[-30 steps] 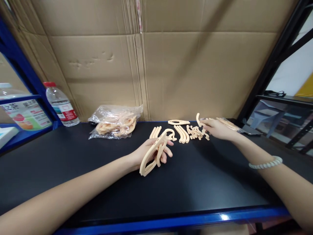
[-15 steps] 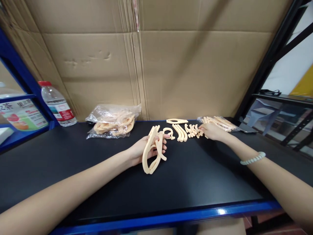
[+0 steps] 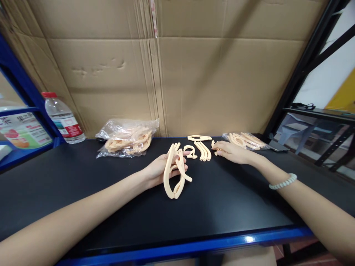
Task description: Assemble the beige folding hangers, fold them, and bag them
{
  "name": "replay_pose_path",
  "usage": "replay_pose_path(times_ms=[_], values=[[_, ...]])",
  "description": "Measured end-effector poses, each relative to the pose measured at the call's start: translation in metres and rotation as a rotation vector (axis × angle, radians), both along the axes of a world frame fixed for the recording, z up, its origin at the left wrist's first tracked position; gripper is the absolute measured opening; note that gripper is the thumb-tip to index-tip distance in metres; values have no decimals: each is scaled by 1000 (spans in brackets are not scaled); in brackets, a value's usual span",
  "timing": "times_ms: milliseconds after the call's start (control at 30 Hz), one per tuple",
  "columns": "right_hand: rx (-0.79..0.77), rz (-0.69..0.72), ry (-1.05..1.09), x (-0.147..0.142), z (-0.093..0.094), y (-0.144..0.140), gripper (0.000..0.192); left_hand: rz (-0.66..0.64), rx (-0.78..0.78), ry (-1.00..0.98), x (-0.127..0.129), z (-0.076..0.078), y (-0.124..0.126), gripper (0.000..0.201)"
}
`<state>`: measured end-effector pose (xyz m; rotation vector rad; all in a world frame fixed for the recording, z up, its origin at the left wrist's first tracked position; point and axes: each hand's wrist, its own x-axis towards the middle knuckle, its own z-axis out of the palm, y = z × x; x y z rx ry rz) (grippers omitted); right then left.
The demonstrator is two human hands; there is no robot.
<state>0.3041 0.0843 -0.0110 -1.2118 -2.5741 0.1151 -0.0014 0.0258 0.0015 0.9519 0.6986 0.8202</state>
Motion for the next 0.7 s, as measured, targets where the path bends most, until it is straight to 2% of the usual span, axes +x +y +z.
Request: replay_pose_path(times_ms=[100,200,300,433,533,600,633,700], values=[[61,-25,11,1,2,-2,27,40,-17,20,2,2,-1,28],[214,5,132,-19,10,-19,29,78,-18,-9,4,1,-1,27],[299,235,255,-52,18,-48,32,94,-6,-47,5,-1,-1,24],[416,459,156,-83,19,-78,29,104,41,-62,7,-1,-4,23],[508,490,86,-89,17,-84,22,132,29,-76,9,1,-7,21],[566,488,66,-90,15,-85,18,159,-33,-104,10,4,-8,18],[603,489,61,-90,15,-84,17,164,-67,-125,11,5,-9,21],[675,490,60,-90,15,-83,15,160,-105,-155,11,5,-11,39]])
